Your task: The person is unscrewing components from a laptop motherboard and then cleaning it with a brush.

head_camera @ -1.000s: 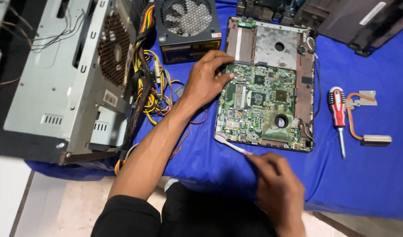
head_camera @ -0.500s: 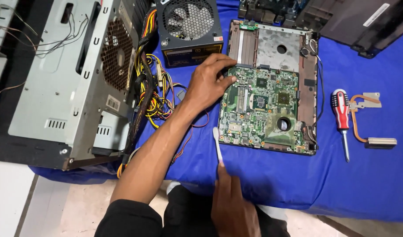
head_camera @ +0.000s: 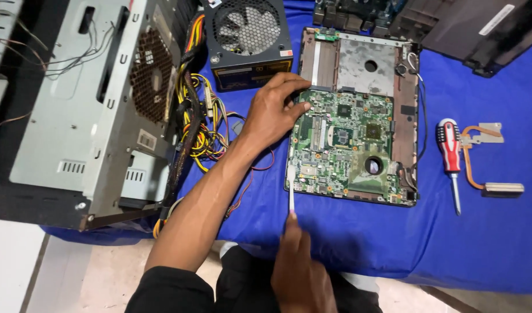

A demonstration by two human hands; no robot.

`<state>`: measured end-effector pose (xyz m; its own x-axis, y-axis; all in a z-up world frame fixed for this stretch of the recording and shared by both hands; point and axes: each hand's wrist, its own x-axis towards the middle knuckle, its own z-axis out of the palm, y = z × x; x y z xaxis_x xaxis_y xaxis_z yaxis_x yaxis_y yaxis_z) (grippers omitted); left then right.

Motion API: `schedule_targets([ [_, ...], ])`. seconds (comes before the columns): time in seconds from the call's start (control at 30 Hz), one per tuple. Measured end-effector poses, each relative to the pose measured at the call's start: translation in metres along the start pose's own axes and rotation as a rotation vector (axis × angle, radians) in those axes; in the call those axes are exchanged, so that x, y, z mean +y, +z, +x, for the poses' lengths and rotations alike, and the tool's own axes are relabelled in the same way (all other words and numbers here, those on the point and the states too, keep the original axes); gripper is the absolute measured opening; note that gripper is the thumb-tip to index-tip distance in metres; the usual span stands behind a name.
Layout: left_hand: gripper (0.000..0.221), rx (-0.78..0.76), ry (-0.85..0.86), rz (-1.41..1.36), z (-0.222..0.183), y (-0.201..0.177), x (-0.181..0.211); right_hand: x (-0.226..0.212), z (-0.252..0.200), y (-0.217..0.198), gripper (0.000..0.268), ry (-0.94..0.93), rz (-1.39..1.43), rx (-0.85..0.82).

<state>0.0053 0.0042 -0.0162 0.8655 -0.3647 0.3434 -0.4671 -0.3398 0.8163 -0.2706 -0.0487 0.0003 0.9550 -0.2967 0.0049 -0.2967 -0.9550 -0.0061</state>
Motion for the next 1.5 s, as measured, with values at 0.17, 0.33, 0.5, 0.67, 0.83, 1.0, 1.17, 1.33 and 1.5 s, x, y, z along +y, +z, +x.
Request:
schedule_targets([
  [0.17,0.034,0.02,0.03,0.005,0.0,0.002,-0.001,0.004,0.0,-0.007,0.065,-0.096,0.05,-0.273],
  [0.33,0.033,0.035,0.064,0.008,0.002,0.003,-0.003,0.002,0.036,-0.014,0.059,-0.21,-0.199,0.002],
  [0.5,0.031,0.025,0.078,0.002,0.002,-0.001,-0.001,-0.006,0.035,-0.017,0.053,-0.313,-0.379,0.355],
  [0.67,0.045,0.022,0.121,0.017,0.0,-0.002,-0.006,-0.012,0.073,-0.018,0.047,-0.303,-0.509,0.313],
  [0.83,0.044,0.027,0.092,0.001,0.003,-0.004,-0.009,-0.007,0.082,-0.02,0.044,-0.37,-0.5,0.422],
  [1.0,0.039,0.086,0.125,0.015,0.005,-0.007,-0.008,-0.014,0.107,-0.019,0.046,-0.376,-0.423,0.272],
  [1.17,0.038,0.067,0.093,-0.044,0.005,-0.008,-0.014,-0.014,0.139,-0.004,0.051,-0.267,-0.058,0.041],
  [1.33,0.041,0.06,0.068,-0.072,0.006,-0.006,-0.015,-0.002,0.147,-0.03,0.043,-0.303,0.076,-0.139],
  [1.5,0.048,0.057,0.007,-0.129,0.004,-0.008,-0.011,0.044,0.194,-0.065,0.027,-0.406,0.107,-0.03],
])
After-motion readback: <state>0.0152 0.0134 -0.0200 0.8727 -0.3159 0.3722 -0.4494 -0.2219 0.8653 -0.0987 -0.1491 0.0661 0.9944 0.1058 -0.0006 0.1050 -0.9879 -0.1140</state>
